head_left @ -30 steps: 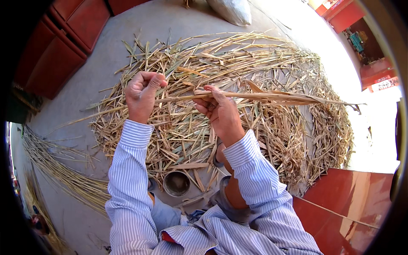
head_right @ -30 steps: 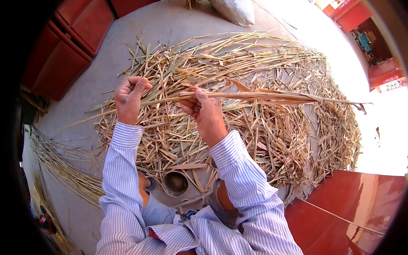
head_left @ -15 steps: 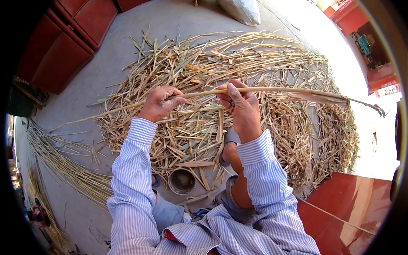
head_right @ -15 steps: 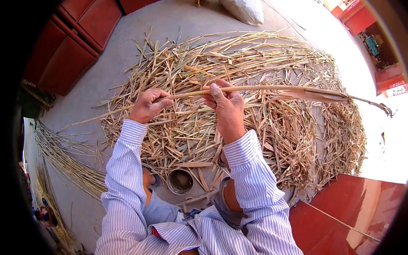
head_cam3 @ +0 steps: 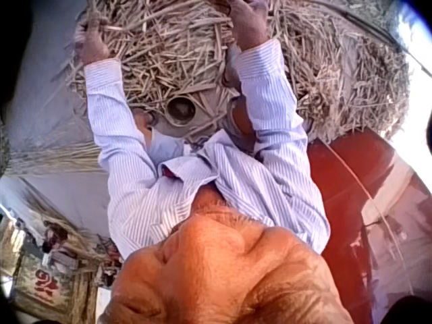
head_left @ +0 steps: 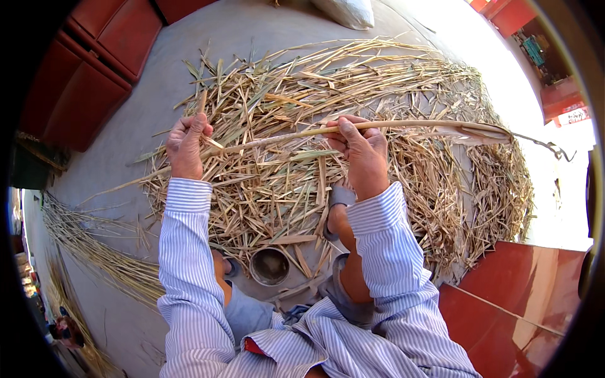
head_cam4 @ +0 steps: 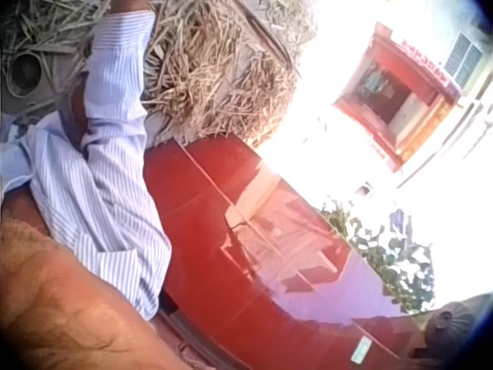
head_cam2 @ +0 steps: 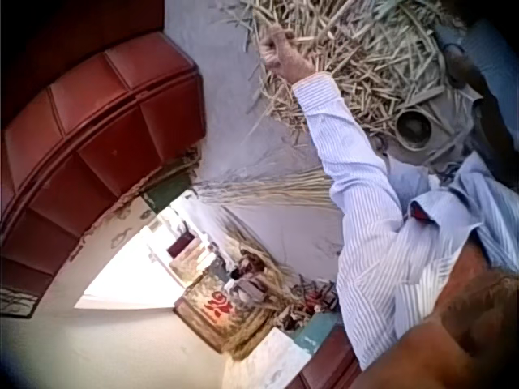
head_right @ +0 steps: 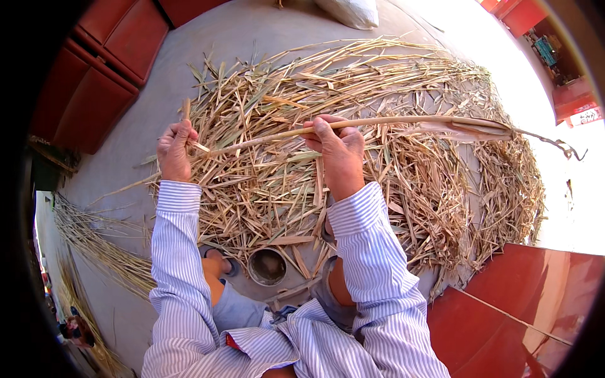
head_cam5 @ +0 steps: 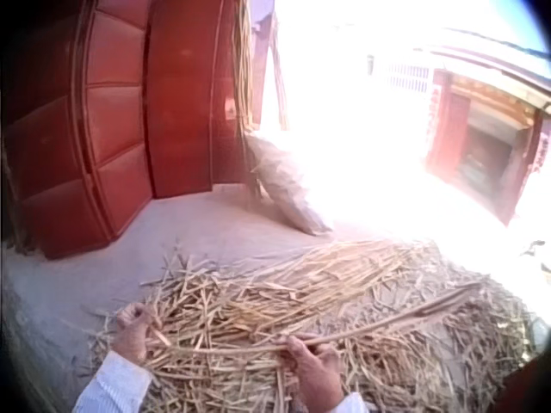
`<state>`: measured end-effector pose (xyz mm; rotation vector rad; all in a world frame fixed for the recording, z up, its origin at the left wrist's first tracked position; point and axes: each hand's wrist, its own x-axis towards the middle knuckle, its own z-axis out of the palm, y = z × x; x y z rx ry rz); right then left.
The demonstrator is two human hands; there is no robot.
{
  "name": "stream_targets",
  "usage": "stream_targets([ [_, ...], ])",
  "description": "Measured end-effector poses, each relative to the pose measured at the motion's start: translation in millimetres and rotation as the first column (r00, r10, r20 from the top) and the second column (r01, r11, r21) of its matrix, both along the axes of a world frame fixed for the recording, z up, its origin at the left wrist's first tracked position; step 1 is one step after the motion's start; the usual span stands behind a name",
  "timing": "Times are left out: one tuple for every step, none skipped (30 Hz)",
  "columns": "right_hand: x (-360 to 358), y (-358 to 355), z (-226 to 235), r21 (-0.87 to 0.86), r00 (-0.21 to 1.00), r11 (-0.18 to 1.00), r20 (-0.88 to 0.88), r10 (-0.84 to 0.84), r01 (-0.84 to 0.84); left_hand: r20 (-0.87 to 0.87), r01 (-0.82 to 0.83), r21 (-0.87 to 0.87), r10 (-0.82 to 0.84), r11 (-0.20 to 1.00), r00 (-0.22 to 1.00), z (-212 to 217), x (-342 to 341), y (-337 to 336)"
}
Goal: The person sits on the floor and repeatedly strips dried straw stalks by hand, pulling off outer layers and breaking the stalks into shorter pieces. The separated straw and debris accumulate on the floor around the person.
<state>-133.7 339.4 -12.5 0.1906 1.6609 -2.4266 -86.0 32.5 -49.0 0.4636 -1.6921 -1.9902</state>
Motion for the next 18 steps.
stream_targets([
  [-1,5,0,0.015,1.0,1.0,0.001,-0.011,0.011,-0.005,-0.015,-0.022,0.015,1.0,1.0,0,-1,-7],
  [-3,9,-2,0.031,1.0,0.999,0.003,-0.019,0.019,-0.008,-0.033,-0.044,0.033,0.999,0.999,0,0,-12],
  [-4,12,-4,0.047,1.0,0.999,0.005,-0.026,0.026,-0.011,-0.052,-0.065,0.051,0.997,0.999,-1,0,-19],
  [-4,15,-5,0.07,0.999,0.997,-0.007,-0.039,0.039,-0.036,-0.085,0.014,0.085,0.996,0.996,-6,0,-34],
  [-4,15,-3,0.096,0.999,0.995,-0.02,-0.037,0.039,-0.056,-0.121,0.084,0.126,0.989,0.99,-13,3,-55],
  [-5,17,-1,0.1,0.999,0.994,-0.029,-0.044,0.047,-0.077,-0.147,0.161,0.161,0.976,0.984,-13,3,-63],
  [-6,18,1,0.103,0.998,0.993,-0.038,-0.05,0.054,-0.041,-0.183,-0.112,0.179,0.977,0.983,-15,5,-68],
  [-6,18,0,0.096,0.997,0.993,-0.042,-0.065,0.068,-0.008,-0.192,-0.374,0.204,0.907,0.979,-14,7,-66],
  [-7,16,0,0.087,0.996,0.993,-0.047,-0.076,0.08,0.016,-0.181,-0.611,0.24,0.771,0.971,-8,10,-61],
  [-7,14,-1,0.078,0.995,0.993,-0.052,-0.087,0.091,0.019,-0.098,-0.894,0.255,0.437,0.967,-3,15,-52],
  [-8,13,0,0.104,0.995,0.991,-0.06,-0.08,0.086,-0.034,-0.082,-0.97,0.205,0.23,0.978,3,17,-39],
  [-9,12,0,0.132,0.995,0.988,-0.069,-0.074,0.083,-0.073,-0.076,-0.997,0.141,0.012,0.987,5,17,-26],
  [-9,11,1,0.16,0.995,0.984,-0.077,-0.069,0.081,-0.002,-0.003,-0.988,0.008,0.156,1.0,2,16,-15],
  [-8,6,1,0.144,0.991,0.982,-0.078,-0.11,0.12,0.048,0.084,-0.957,-0.133,0.279,0.99,3,15,-6],
  [-8,5,2,0.148,0.99,0.981,-0.079,-0.116,0.127,0.078,0.128,-0.949,-0.18,0.289,0.981,5,16,4],
  [-8,4,2,0.152,0.989,0.979,-0.079,-0.124,0.135,0.105,0.172,-0.939,-0.227,0.299,0.968,9,18,16],
  [-8,3,3,0.157,0.989,0.978,-0.079,-0.129,0.14,0.133,0.217,-0.927,-0.273,0.306,0.953,11,20,22],
  [-8,1,4,0.156,0.988,0.977,-0.083,-0.131,0.143,0.131,0.216,-0.92,-0.263,0.327,0.956,7,19,24],
])
